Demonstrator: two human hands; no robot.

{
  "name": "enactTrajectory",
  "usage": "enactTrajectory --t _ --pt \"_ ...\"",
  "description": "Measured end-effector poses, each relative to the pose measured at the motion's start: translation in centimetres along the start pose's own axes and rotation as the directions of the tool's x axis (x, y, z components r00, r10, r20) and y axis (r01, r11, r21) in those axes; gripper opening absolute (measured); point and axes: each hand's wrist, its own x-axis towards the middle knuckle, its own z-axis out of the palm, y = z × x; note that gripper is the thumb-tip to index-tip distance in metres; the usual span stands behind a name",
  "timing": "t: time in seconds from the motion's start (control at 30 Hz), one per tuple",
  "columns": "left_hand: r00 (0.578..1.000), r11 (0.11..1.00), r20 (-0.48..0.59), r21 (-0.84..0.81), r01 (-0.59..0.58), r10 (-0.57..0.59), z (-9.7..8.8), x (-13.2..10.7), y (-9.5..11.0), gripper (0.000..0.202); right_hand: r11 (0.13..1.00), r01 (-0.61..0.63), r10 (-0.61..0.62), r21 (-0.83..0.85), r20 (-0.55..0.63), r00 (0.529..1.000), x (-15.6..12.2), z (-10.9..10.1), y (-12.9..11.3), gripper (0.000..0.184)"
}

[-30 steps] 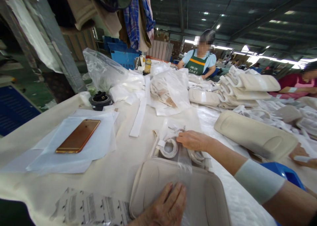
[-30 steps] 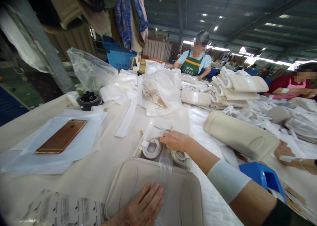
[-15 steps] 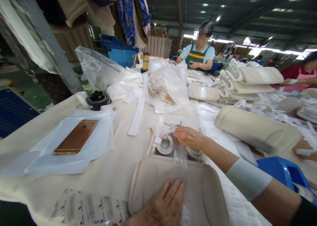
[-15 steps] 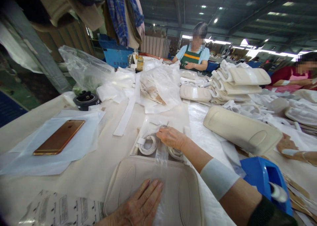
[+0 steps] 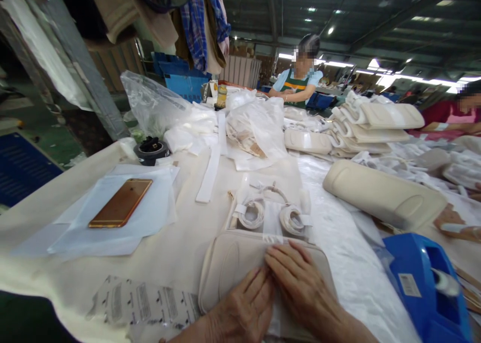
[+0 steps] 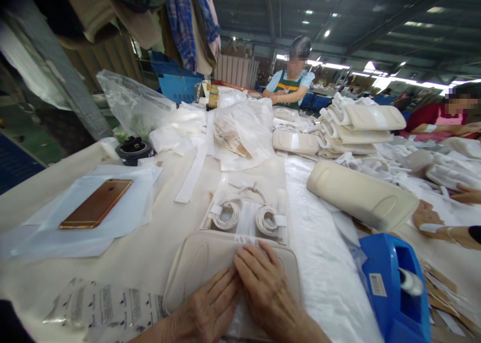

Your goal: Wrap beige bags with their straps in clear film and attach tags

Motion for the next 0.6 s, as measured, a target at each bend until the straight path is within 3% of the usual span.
enactTrajectory --t 0.1,0.27,0.47,0.6 --pt "1.000 0.998 0.006 -0.067 -0.013 0.013 -0.4 0.3 0.0 0.028 0.999 0.034 -0.034 -0.042 0.020 0.999 -2.5 0.6 -2.3 0.046" --pt "0.998 0.982 0.016 -0.184 -0.052 0.056 -1.5 0.8 -0.2 0.029 0.999 -0.028 0.028 0.018 0.022 0.999 -3.2 0.8 -3.2 0.053" --pt "0.989 0.969 0.131 -0.244 -0.039 0.073 -2.8 1.6 -0.5 0.024 0.978 -0.104 0.072 0.179 0.179 0.981 -3.6 -0.2 -3.8 0.060" --pt "0.982 0.936 0.181 -0.351 0.009 0.058 -2.9 1.7 -0.7 0.020 0.978 -0.096 0.078 0.183 0.103 0.992 -4.3 0.5 -4.6 0.060"
